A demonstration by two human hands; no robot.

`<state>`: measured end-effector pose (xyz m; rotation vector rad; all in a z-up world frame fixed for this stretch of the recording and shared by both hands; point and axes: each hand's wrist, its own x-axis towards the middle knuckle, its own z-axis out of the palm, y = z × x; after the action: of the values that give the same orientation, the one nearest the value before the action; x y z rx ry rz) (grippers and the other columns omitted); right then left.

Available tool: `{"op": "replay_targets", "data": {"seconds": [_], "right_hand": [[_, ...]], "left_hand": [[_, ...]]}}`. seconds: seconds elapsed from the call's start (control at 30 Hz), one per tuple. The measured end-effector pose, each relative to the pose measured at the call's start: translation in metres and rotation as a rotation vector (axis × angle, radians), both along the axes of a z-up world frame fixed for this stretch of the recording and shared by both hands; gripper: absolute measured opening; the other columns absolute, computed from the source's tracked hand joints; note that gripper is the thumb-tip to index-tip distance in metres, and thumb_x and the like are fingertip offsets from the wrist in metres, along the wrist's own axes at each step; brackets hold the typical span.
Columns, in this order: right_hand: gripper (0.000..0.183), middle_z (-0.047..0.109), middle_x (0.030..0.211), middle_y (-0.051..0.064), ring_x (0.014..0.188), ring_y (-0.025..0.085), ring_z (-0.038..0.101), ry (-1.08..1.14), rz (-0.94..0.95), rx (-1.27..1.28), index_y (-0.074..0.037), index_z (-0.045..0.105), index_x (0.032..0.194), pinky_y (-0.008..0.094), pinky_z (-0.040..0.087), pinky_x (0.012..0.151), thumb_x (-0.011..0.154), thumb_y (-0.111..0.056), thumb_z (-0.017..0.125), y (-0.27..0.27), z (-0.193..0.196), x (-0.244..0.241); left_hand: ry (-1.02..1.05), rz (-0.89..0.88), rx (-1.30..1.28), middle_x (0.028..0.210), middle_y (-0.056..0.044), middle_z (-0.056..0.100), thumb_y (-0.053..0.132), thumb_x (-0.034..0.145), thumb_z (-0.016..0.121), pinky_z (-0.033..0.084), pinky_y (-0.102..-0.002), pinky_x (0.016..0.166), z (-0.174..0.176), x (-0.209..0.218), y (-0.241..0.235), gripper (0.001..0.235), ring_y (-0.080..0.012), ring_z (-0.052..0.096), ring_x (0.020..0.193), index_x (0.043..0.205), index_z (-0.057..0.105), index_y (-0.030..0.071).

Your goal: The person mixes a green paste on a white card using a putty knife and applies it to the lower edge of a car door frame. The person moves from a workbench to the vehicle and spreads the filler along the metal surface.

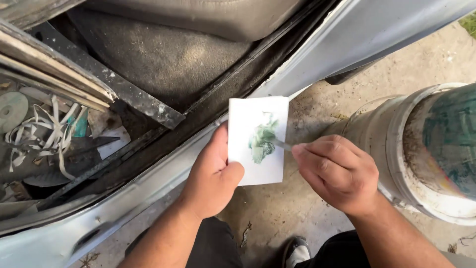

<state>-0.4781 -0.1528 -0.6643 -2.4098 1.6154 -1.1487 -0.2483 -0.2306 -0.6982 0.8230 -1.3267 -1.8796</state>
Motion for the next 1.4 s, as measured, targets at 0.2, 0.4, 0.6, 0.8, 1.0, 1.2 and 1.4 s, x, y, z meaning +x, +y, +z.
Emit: {"op": "replay_targets", "data": {"seconds": [0.2, 0.4, 0.6, 0.8, 1.0, 1.2, 1.4], "right_hand": [[0.015, 0.075, 0.104, 0.013, 0.086, 0.024, 0.07, 0.055, 0.069, 0.039, 0.007, 0.08, 0.103, 0.034, 0.06, 0.074, 0.088, 0.008, 0.084, -0.003, 0.002, 0.004], [0.021, 0.073, 0.104, 0.011, 0.087, 0.024, 0.069, 0.178, 0.088, 0.02, 0.006, 0.079, 0.109, 0.035, 0.059, 0.073, 0.088, 0.006, 0.082, -0.004, -0.003, 0.01], [0.023, 0.071, 0.099, 0.006, 0.079, 0.019, 0.067, 0.043, 0.088, 0.124, 0.003, 0.08, 0.109, 0.031, 0.056, 0.066, 0.087, 0.008, 0.082, -0.01, -0.024, 0.004], [0.012, 0.077, 0.08, 0.008, 0.059, 0.009, 0.065, -0.715, 0.062, 0.572, -0.005, 0.08, 0.105, 0.019, 0.053, 0.051, 0.096, 0.002, 0.078, -0.01, -0.055, -0.019], [0.014, 0.08, 0.091, 0.018, 0.071, 0.019, 0.073, -1.438, 0.055, 0.787, 0.008, 0.078, 0.11, 0.027, 0.062, 0.065, 0.098, 0.01, 0.071, -0.013, -0.065, -0.027], [0.014, 0.078, 0.096, 0.013, 0.078, 0.016, 0.073, -1.228, -0.029, 0.611, -0.001, 0.077, 0.112, 0.026, 0.064, 0.072, 0.102, 0.007, 0.07, -0.015, -0.061, -0.049], [0.015, 0.075, 0.109, 0.01, 0.085, 0.013, 0.069, -0.766, -0.262, 0.418, 0.001, 0.075, 0.115, 0.021, 0.06, 0.083, 0.106, 0.012, 0.075, -0.023, -0.065, -0.053]], "left_hand": [[-0.108, 0.023, -0.107, 0.147, -0.022, 0.067, -0.009, 0.078, 0.041, 0.052, -0.035, 0.107, 0.011, 0.0, 0.004, 0.081, -0.0265, 0.066, 0.127, 0.158, 0.043, -0.001], [-0.279, 0.081, -0.277, 0.147, -0.022, 0.068, -0.01, 0.078, 0.04, 0.057, -0.04, 0.103, 0.008, 0.001, 0.007, 0.08, -0.0312, 0.072, 0.127, 0.158, 0.042, 0.003], [-0.323, 0.118, -0.362, 0.148, -0.024, 0.067, -0.011, 0.078, 0.041, 0.06, -0.041, 0.098, -0.003, -0.002, 0.002, 0.082, -0.0337, 0.073, 0.125, 0.158, 0.038, 0.003], [-0.511, 0.151, -0.337, 0.125, -0.021, 0.074, -0.012, 0.081, 0.045, 0.063, -0.039, 0.068, -0.015, -0.002, -0.005, 0.081, -0.0281, 0.079, 0.092, 0.159, 0.032, 0.001], [-0.507, 0.156, -0.307, 0.138, -0.022, 0.069, -0.014, 0.079, 0.042, 0.062, -0.045, 0.092, -0.012, 0.004, -0.007, 0.081, -0.0322, 0.076, 0.118, 0.158, 0.033, 0.002], [-0.516, 0.103, 0.061, 0.132, -0.017, 0.072, -0.01, 0.075, 0.042, 0.068, -0.043, 0.082, -0.007, 0.032, 0.04, 0.081, -0.0276, 0.078, 0.106, 0.154, 0.043, 0.006], [-0.762, -0.315, 0.423, 0.138, -0.014, 0.074, -0.006, 0.086, 0.048, 0.072, -0.041, 0.109, -0.032, 0.04, 0.093, 0.078, -0.0276, 0.084, 0.121, 0.16, 0.034, 0.013]]}}
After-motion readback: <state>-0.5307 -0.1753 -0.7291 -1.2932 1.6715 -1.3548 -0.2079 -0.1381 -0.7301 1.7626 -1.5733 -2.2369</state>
